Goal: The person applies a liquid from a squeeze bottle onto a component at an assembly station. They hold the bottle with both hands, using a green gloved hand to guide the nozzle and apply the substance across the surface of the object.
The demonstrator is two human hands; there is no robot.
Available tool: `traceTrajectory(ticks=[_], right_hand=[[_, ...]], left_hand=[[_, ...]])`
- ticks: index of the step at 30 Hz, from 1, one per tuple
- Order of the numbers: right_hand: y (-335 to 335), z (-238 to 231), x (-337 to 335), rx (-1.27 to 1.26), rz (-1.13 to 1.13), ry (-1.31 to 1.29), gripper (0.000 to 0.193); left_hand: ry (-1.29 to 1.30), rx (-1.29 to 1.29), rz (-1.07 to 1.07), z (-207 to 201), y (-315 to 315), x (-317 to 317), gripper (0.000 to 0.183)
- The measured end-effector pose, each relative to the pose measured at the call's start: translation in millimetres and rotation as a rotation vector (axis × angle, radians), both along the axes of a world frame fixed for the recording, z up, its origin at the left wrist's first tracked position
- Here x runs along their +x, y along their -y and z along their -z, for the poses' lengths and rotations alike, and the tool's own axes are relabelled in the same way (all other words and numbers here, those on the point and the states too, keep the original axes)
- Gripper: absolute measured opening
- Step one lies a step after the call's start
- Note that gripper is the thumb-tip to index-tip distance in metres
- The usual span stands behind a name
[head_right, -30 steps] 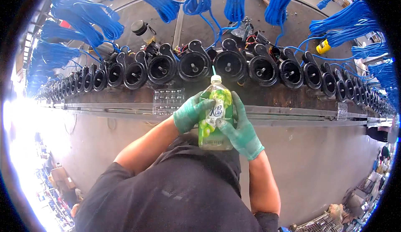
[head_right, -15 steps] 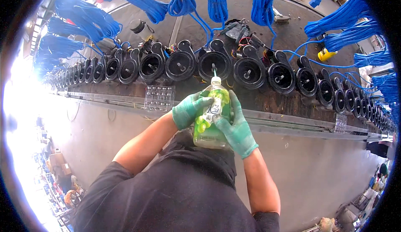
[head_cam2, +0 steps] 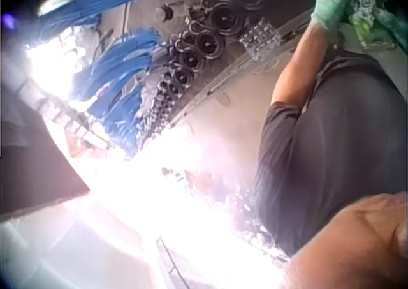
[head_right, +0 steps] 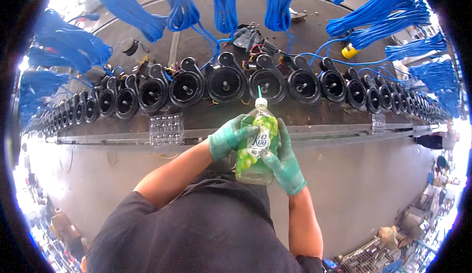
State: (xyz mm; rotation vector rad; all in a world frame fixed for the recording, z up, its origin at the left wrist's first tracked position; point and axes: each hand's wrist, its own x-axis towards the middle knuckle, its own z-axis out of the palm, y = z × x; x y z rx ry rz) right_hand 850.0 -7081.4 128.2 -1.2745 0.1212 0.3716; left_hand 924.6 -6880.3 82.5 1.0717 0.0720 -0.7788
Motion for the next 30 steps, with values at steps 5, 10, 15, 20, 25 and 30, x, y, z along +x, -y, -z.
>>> traceTrajectory(ticks=[5,10,15,20,25,30], right_hand=[[5.1,-14.5,-0.3,-0.091,0.08,-0.066,0.093],[-3.4,-16.5,3.2,-0.102,0.124,-0.09,0.089],[-0.2,-17.0,7.6,-0.12,0.109,-0.081,0.09],[14.6,-19.2,8.6,-0.112,0.045,-0.083,0.094],[54.8,-20.3,10.6,-0.105,0.033,0.002,0.098],[109.7,-17.6,18.4,-0.057,0.075,-0.054,0.095]], left_hand=[[-0.065,-0.081,0.069,20.0,17.8,7.2,0.064],[-0.096,-0.108,0.086,19.6,13.7,12.8,0.063],[-0.036,0.036,0.139,15.2,12.6,18.9,0.063],[-0.093,0.002,0.072,0.4,21.6,12.4,0.066],[0.012,0.003,0.063,0.3,60.6,13.4,0.067],[-0.083,0.004,0.096,-18.0,114.9,25.1,0.052]])
